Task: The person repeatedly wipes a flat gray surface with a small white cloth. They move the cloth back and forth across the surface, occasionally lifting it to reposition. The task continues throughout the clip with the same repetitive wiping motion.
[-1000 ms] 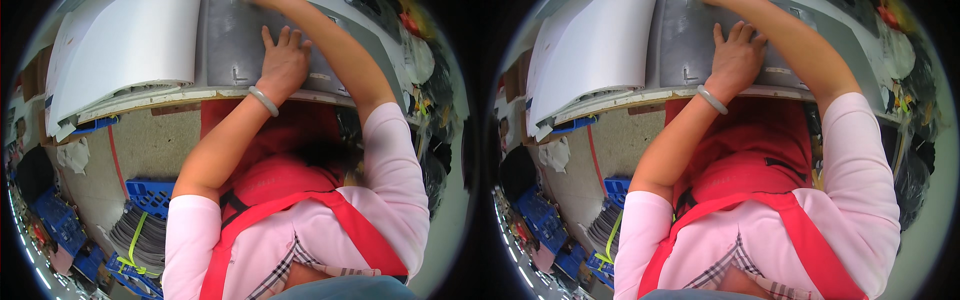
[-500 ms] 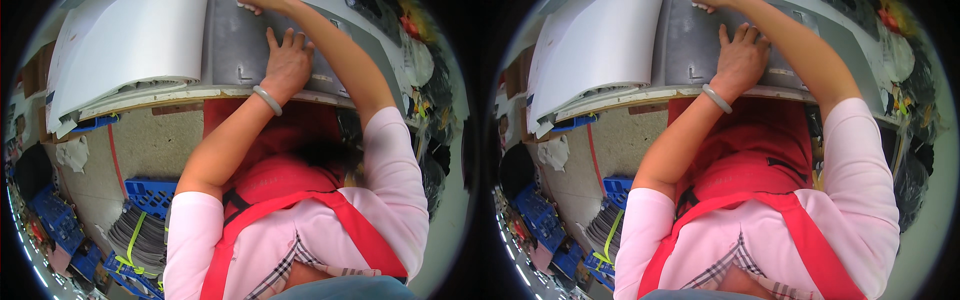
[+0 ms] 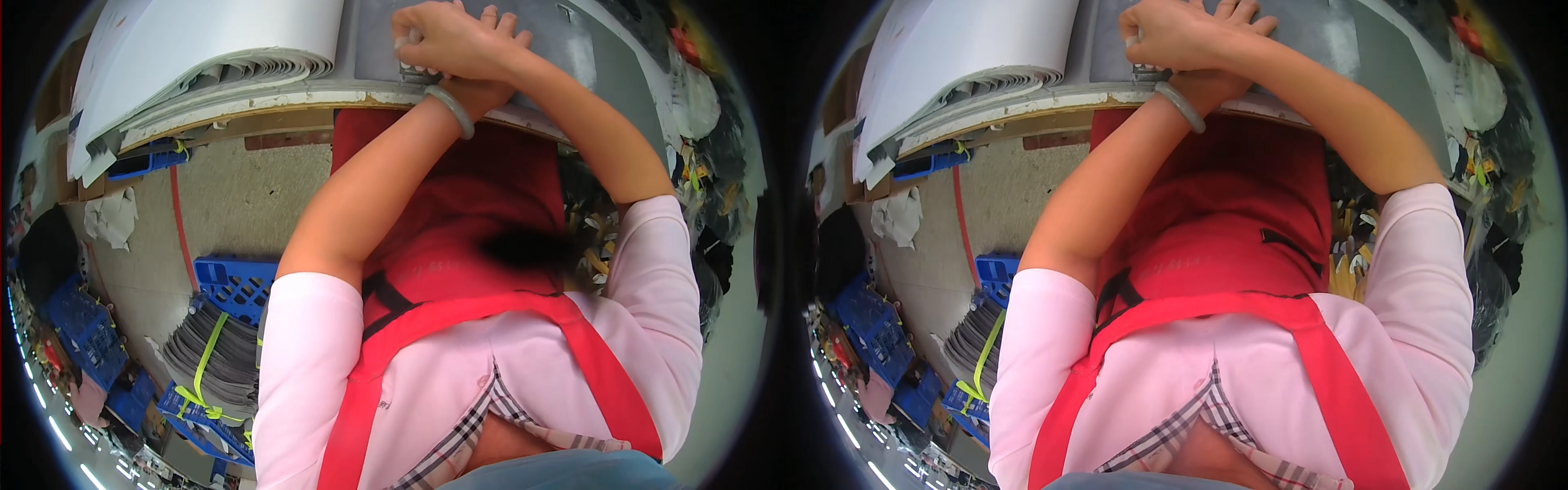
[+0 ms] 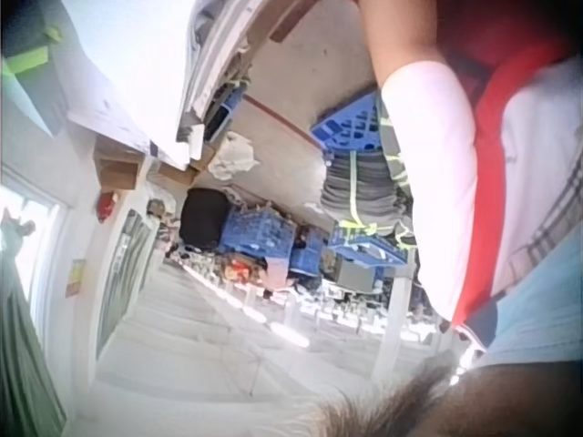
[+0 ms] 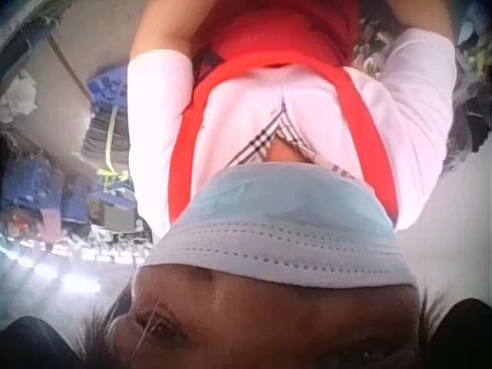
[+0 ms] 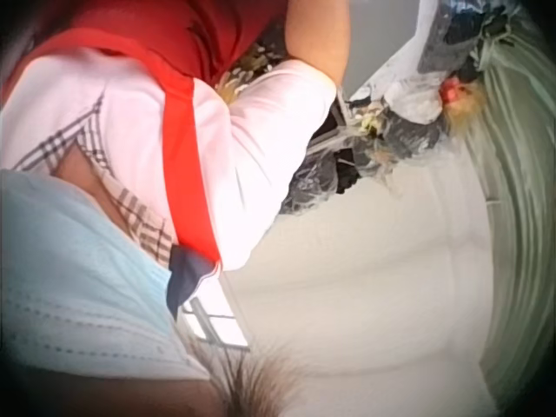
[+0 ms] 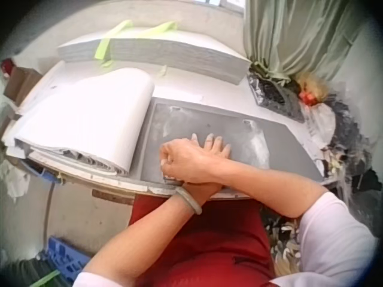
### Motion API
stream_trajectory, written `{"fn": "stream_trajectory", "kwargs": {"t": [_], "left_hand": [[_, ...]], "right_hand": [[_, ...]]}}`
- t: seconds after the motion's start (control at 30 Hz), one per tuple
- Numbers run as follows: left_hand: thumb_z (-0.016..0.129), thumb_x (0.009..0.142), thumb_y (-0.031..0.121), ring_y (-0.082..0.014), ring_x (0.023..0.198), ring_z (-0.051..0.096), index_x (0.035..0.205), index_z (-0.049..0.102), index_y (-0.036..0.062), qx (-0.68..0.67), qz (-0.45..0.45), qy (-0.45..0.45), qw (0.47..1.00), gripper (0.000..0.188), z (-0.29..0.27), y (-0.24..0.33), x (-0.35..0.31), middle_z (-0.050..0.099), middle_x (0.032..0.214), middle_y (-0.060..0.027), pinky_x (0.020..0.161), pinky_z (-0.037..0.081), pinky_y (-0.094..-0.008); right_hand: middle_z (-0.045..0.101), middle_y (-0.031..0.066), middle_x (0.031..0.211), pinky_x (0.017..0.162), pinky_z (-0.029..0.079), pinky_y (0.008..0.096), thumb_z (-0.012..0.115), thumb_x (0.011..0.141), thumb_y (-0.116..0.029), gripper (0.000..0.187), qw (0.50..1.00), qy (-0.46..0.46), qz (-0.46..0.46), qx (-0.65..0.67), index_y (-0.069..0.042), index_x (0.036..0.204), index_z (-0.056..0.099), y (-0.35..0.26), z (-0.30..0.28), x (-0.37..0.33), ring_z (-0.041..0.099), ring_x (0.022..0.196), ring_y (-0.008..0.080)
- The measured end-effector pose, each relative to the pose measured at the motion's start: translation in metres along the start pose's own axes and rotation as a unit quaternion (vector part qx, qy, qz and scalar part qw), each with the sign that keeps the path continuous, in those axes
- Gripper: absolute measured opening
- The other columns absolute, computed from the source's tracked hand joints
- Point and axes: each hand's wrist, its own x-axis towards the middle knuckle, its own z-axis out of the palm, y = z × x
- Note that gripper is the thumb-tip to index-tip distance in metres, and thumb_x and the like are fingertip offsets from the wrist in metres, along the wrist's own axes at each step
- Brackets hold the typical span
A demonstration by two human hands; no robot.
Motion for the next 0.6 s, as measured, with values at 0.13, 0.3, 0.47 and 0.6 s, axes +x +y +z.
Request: {"fn": "stream_trajectory", "kwargs": {"t": [0.13, 0.3, 0.47, 0.6], "left_hand": [[0.052, 0.097, 0.029, -0.0367, 0.13, 0.053, 0.127, 0.064, 0.0109, 0.02, -0.006, -0.01, 1.0, 0.037, -0.006, -0.002, -0.001, 0.059, 0.135, -0.017, 0.111, 0.031, -0.0662], [0.049, 0.099, 0.032, -0.0359, 0.135, 0.049, 0.132, 0.061, 0.0114, 0.023, 0.0, -0.023, 0.999, 0.04, -0.003, 0.001, -0.001, 0.057, 0.14, -0.0165, 0.114, 0.027, -0.0671], [0.047, 0.101, 0.035, -0.035, 0.139, 0.046, 0.136, 0.058, 0.012, 0.035, 0.001, -0.038, 0.999, 0.044, -0.004, 0.001, -0.004, 0.054, 0.145, -0.0161, 0.116, 0.023, -0.0679], [0.044, 0.102, 0.037, -0.0344, 0.143, 0.043, 0.14, 0.056, 0.0124, 0.05, 0.011, -0.059, 0.997, 0.046, -0.008, 0.001, -0.005, 0.052, 0.149, -0.0158, 0.118, 0.02, -0.0685]], "right_hand": [[0.062, 0.0304, 0.135, 0.107, 0.037, 0.0673, 0.065, 0.081, -0.056, 0.044, 0.996, -0.033, -0.065, -0.044, -0.033, 0.118, 0.072, 0.01, 0.019, 0.002, 0.053, 0.13, 0.0519], [0.066, 0.0304, 0.125, 0.097, 0.041, 0.0686, 0.072, 0.085, -0.044, 0.03, 0.954, -0.25, -0.131, 0.1, -0.032, 0.112, 0.074, 0.017, -0.066, 0.019, 0.056, 0.121, 0.0549], [0.071, 0.0272, 0.111, 0.089, 0.045, 0.0652, 0.072, 0.086, -0.043, 0.023, 0.974, -0.093, -0.201, 0.046, -0.026, 0.101, 0.076, 0.022, -0.055, 0.006, 0.063, 0.109, 0.0496], [0.071, 0.0255, 0.112, 0.09, 0.047, 0.0598, 0.072, 0.087, -0.04, 0.023, 0.981, -0.079, -0.174, 0.031, -0.023, 0.102, 0.077, 0.014, -0.053, 0.005, 0.065, 0.109, 0.0436]]}}
